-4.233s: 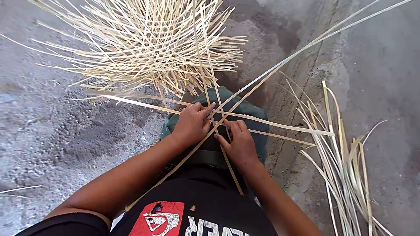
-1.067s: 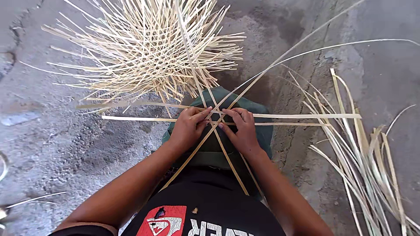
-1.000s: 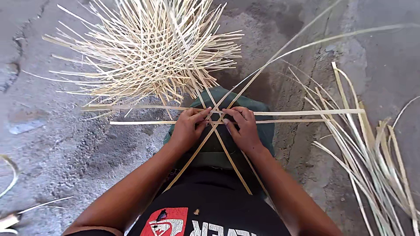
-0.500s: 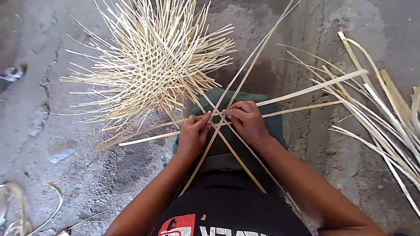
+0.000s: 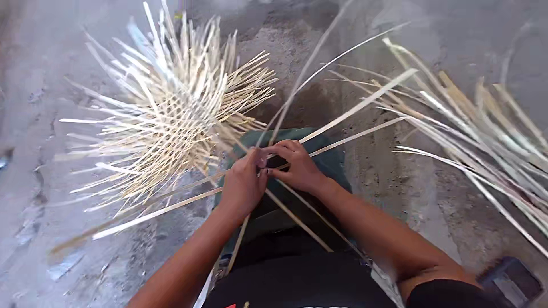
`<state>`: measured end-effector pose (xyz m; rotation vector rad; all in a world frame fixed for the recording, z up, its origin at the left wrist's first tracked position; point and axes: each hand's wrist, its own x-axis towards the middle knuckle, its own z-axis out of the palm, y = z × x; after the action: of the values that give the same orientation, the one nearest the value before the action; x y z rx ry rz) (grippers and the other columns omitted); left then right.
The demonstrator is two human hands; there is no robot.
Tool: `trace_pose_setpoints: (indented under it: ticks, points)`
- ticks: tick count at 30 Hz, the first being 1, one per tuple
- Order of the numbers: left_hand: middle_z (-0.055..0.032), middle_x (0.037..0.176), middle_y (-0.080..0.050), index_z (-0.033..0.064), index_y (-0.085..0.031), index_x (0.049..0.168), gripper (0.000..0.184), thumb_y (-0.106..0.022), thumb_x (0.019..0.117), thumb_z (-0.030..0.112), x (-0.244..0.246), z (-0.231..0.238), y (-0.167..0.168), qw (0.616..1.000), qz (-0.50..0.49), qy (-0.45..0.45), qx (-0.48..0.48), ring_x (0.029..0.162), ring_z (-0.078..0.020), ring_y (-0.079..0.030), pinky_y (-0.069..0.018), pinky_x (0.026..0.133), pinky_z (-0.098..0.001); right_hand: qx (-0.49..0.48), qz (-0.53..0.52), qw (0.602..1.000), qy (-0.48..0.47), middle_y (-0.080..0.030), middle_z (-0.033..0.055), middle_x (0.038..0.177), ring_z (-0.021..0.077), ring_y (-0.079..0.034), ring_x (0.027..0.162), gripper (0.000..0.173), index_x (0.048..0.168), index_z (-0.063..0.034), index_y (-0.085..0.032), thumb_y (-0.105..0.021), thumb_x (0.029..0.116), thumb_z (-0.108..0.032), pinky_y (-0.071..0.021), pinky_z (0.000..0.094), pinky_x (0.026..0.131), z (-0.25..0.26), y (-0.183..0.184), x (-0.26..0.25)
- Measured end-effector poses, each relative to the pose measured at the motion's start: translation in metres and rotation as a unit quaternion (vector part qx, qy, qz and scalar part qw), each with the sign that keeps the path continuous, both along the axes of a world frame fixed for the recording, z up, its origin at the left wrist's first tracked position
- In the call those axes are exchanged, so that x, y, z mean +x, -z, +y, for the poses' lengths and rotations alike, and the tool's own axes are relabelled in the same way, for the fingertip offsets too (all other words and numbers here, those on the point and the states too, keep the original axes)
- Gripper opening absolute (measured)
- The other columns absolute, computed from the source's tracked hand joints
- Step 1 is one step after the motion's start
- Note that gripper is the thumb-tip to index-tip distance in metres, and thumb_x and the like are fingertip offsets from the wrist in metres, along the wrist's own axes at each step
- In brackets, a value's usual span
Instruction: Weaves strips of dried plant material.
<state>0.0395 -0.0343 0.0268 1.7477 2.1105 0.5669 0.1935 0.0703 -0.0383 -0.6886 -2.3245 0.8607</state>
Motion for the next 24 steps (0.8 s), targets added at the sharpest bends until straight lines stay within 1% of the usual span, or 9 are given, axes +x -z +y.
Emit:
trace_pose_setpoints:
  ticks: [3, 6, 8, 9, 12, 15, 20, 22, 24]
  points:
    - [-0.0186, 0.11, -0.071, -0.0004, -0.05, 0.136, 0.045, -0.067, 0.0979, 0.018, 0.014, 0.031, -0.002, 0.992, -0.047, 0.036, -0.108, 0.102, -0.0362, -0.07, -0.0546, 0.091, -0.0598, -0.208, 0.094, 0.973, 0.029, -0.069, 0.0097, 0.124, 0.0176, -0.066, 0.114, 0.057, 0.144, -0.0071, -0.057, -0.07, 0.0885, 0.001, -0.0548, 0.0386, 0.102, 0.007, -0.014, 0.009]
    - [-0.018, 0.101, -0.072, -0.0017, -0.051, 0.132, 0.048, -0.072, 0.0934, 0.016, 0.025, 0.049, 0.006, 0.99, -0.05, 0.067, -0.109, 0.095, -0.037, -0.071, -0.0544, 0.087, -0.061, -0.476, 0.287, 0.829, 0.058, -0.066, 0.016, 0.121, 0.0198, -0.068, 0.104, 0.05, 0.148, -0.0015, -0.046, -0.046, 0.0986, 0.007, -0.0551, 0.0379, 0.097, 0.022, -0.024, 0.033]
    - [-0.0198, 0.097, -0.071, -0.0025, -0.051, 0.131, 0.048, -0.074, 0.0923, 0.015, 0.028, 0.053, 0.009, 0.99, -0.047, 0.074, -0.111, 0.092, -0.0401, -0.07, -0.0536, 0.083, -0.064, -0.548, 0.356, 0.753, 0.077, -0.066, 0.0148, 0.116, 0.0201, -0.069, 0.1, 0.042, 0.145, 0.0002, -0.047, -0.036, 0.1047, -0.001, -0.0553, 0.0379, 0.097, 0.03, -0.035, 0.059]
    - [-0.0198, 0.096, -0.071, -0.0023, -0.05, 0.131, 0.048, -0.073, 0.0926, 0.015, 0.027, 0.054, 0.009, 0.989, -0.049, 0.075, -0.116, 0.091, -0.0405, -0.07, -0.0532, 0.082, -0.0648, -0.545, 0.367, 0.75, 0.08, -0.067, 0.0134, 0.114, 0.0194, -0.069, 0.099, 0.041, 0.144, 0.0008, -0.048, -0.035, 0.1056, -0.005, -0.0553, 0.0377, 0.097, 0.035, -0.04, 0.077]
    - [-0.0197, 0.093, -0.071, -0.0007, -0.049, 0.132, 0.051, -0.073, 0.0928, 0.02, 0.025, 0.053, 0.01, 0.989, -0.054, 0.064, -0.119, 0.087, -0.0417, -0.069, -0.0524, 0.077, -0.0671, -0.45, 0.359, 0.809, 0.122, -0.069, 0.005, 0.107, 0.0132, -0.068, 0.092, 0.04, 0.139, -0.0025, -0.054, -0.035, 0.1056, -0.013, -0.0577, 0.0337, 0.089, 0.052, -0.058, 0.146]
    - [-0.0218, 0.09, -0.068, -0.0028, -0.047, 0.134, 0.066, -0.081, 0.0867, 0.028, 0.032, 0.047, 0.011, 0.994, -0.05, 0.04, -0.094, 0.083, -0.0453, -0.067, -0.0502, 0.074, -0.0689, -0.335, 0.353, 0.825, 0.287, -0.069, -0.0014, 0.102, 0.0079, -0.067, 0.085, 0.037, 0.135, -0.0089, -0.058, -0.035, 0.1081, -0.019, -0.0578, 0.0292, 0.081, 0.064, -0.079, 0.227]
    - [-0.024, 0.092, -0.067, -0.006, -0.041, 0.139, 0.051, -0.061, 0.0958, 0.012, 0.039, 0.041, 0.012, 0.996, -0.044, 0.018, -0.078, 0.082, -0.0454, -0.067, -0.0506, 0.072, -0.0665, -0.193, 0.356, 0.697, 0.591, -0.069, 0.0074, 0.1, 0.0123, -0.067, 0.078, 0.027, 0.127, -0.0018, -0.063, -0.051, 0.1049, -0.011, -0.0579, 0.0286, 0.072, 0.097, -0.075, 0.365]
    - [-0.0217, 0.092, -0.067, -0.0054, -0.038, 0.142, 0.054, -0.061, 0.0945, 0.009, 0.037, 0.039, 0.012, 0.994, -0.072, 0.015, -0.076, 0.079, -0.039, -0.067, -0.052, 0.072, -0.0609, -0.147, 0.26, 0.669, 0.68, -0.067, 0.0129, 0.109, 0.0154, -0.067, 0.087, 0.03, 0.13, 0.0007, -0.062, -0.054, 0.1032, -0.01, -0.0573, 0.0326, 0.08, 0.1, -0.067, 0.414]
    - [-0.0186, 0.092, -0.068, -0.0038, -0.035, 0.144, 0.061, -0.065, 0.0929, 0.01, 0.033, 0.041, 0.012, 0.991, -0.1, 0.009, -0.085, 0.077, -0.0314, -0.067, -0.0542, 0.072, -0.054, -0.112, 0.098, 0.644, 0.75, -0.07, 0.0172, 0.119, 0.0267, -0.068, 0.107, 0.031, 0.128, -0.0023, -0.067, -0.056, 0.1007, -0.012, -0.053, 0.0476, 0.095, 0.098, -0.065, 0.449]
